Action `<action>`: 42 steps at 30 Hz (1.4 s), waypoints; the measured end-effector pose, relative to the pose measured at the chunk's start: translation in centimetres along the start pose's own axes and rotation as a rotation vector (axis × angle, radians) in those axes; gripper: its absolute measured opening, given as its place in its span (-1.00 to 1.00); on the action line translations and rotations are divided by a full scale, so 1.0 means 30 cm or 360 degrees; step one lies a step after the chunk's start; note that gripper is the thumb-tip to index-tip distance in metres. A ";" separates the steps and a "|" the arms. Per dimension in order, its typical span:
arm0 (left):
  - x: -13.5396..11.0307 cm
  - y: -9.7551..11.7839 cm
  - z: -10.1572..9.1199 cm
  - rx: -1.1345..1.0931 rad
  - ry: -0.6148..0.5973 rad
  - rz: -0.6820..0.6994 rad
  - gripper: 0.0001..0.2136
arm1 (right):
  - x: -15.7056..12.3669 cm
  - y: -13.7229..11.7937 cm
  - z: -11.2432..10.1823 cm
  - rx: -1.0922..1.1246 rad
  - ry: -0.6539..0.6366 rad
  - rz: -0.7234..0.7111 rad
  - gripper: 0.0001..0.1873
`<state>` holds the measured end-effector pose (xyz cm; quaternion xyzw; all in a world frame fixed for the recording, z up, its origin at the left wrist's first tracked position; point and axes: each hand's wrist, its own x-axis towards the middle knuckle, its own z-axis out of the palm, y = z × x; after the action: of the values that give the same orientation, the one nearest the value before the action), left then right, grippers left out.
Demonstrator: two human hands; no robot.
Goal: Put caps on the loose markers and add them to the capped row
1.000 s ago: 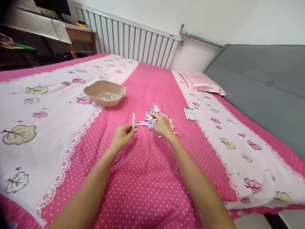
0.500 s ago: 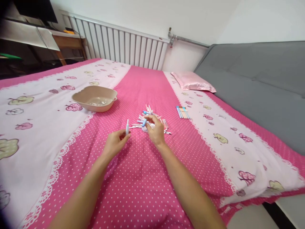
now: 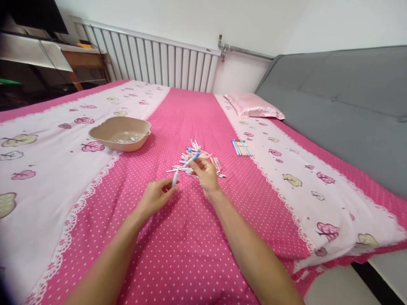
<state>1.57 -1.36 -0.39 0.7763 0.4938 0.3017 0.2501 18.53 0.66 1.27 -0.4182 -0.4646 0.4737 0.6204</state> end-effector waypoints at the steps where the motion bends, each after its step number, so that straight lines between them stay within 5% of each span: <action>1: -0.001 0.001 0.000 0.0012 -0.0020 0.0005 -0.79 | -0.002 -0.003 0.002 0.0018 -0.0036 0.0012 -0.73; 21: -0.006 0.010 0.001 0.0137 -0.0107 0.0027 -0.80 | -0.010 -0.005 0.009 -0.0107 -0.0151 -0.0132 -0.70; 42: -0.006 0.002 0.003 0.0096 -0.0100 0.0048 -0.81 | -0.022 -0.008 0.032 -0.0095 -0.0221 0.0019 -0.65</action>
<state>1.63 -1.55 -0.46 0.7999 0.4827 0.2660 0.2374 17.57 0.05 1.60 -0.4053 -0.5179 0.4912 0.5711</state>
